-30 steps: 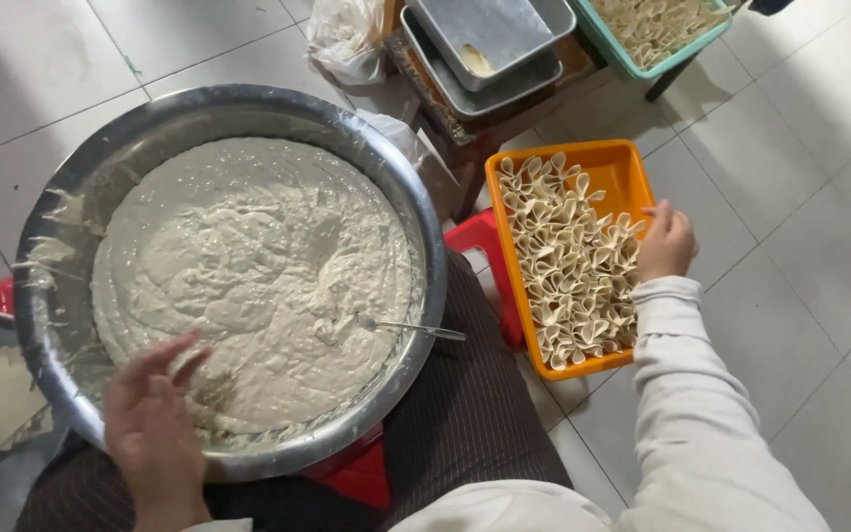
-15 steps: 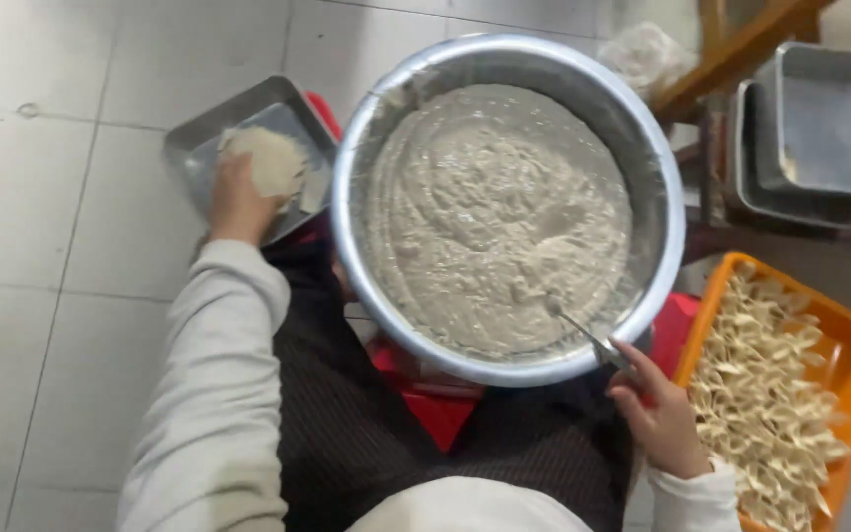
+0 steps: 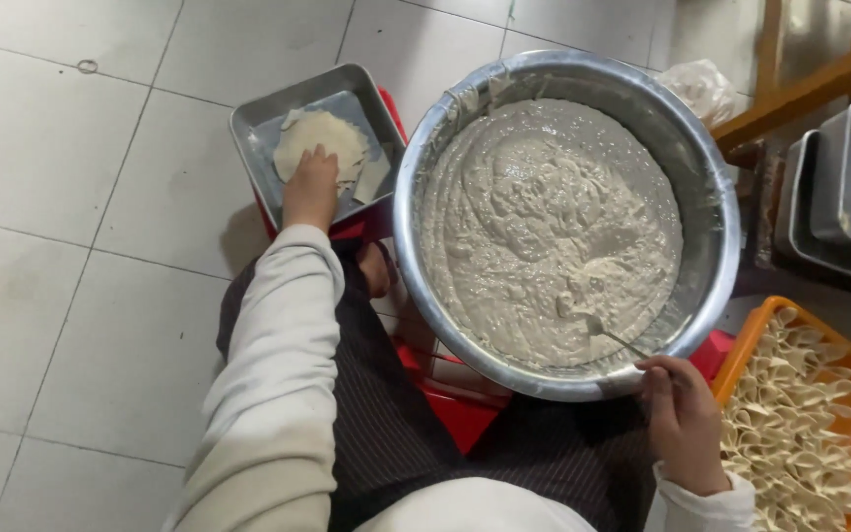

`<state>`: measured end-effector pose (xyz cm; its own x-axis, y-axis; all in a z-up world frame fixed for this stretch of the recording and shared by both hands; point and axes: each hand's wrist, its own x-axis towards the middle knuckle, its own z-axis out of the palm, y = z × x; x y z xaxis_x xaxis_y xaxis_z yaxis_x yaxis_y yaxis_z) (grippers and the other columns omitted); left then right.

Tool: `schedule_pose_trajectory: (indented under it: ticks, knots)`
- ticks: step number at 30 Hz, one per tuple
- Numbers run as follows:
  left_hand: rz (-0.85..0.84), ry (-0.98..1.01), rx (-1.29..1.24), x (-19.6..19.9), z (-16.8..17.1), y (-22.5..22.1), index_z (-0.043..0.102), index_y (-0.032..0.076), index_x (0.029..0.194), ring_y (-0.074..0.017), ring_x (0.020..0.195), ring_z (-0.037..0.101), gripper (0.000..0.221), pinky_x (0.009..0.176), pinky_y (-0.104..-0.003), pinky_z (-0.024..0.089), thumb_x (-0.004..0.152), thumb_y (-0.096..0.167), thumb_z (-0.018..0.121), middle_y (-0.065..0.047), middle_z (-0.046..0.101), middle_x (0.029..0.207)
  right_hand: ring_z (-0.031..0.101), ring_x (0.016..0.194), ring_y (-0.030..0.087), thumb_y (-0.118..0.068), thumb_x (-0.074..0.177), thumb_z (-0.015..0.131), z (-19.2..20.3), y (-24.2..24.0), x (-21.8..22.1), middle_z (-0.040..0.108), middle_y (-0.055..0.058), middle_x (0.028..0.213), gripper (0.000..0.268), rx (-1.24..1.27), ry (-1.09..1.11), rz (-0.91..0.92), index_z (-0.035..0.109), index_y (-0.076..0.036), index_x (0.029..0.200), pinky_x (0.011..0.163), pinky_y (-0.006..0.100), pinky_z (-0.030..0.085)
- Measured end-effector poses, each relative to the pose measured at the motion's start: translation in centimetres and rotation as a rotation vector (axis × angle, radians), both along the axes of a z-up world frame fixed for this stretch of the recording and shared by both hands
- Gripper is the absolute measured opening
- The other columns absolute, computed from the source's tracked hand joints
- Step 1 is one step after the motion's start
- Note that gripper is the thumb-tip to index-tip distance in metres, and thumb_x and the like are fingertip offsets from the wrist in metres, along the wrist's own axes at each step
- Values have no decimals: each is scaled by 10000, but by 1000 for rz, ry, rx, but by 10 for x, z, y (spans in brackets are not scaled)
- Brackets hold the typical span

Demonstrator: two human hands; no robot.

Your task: The person is preparing dumplings by taking a wrapper, adding filling with a spoon, folding it into a specific shape, and placing it in a tray.

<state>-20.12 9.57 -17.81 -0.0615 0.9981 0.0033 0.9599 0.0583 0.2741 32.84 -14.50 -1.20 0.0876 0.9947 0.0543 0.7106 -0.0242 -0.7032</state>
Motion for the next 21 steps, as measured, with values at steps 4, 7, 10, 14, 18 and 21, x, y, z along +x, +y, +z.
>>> schedule_pose_trajectory:
  ticks: [4,7,10,14,18,21]
  knots:
    - [-18,-6,6,-1,2,1,546,47,1384,-350,1474,366,498,1007,-513,498,907,12,687,-187,426,1565,624,741,188,-175,1178,476,2,2,3,694,118,988,215,179,126,-135,616,-26,1114,749,289,516]
    - [-38,50,29,0,0,2,545,21,1362,-411,1441,390,475,944,-550,534,899,-68,605,-229,413,1558,643,745,222,-161,1186,525,15,11,-2,674,169,921,228,321,285,-205,628,25,1103,733,318,559]
    - [-10,1,-1,1,2,4,539,19,1407,-427,1444,391,469,1020,-535,476,944,-45,497,-264,421,1562,646,763,213,-126,1195,522,28,22,-9,693,155,941,254,409,245,-228,693,56,1144,715,307,568]
    - [177,-209,103,15,49,-6,646,5,1237,-426,1292,543,336,979,-551,499,978,46,437,-252,617,1334,671,751,253,-51,1152,538,17,49,-4,708,216,946,222,409,264,-220,695,97,1201,704,354,580]
    - [630,-381,502,-3,34,8,658,140,1054,-302,991,721,266,795,-432,574,1112,268,432,-65,730,968,682,736,294,-19,1093,566,7,76,-11,714,251,937,207,380,245,-75,727,92,1162,706,406,571]
    - [652,-898,693,41,115,-11,559,149,1261,-240,1193,681,347,986,-395,594,1116,417,392,-86,701,1208,686,702,220,-92,1057,619,-11,84,-25,725,150,831,185,264,262,-46,778,-6,1094,741,373,578]
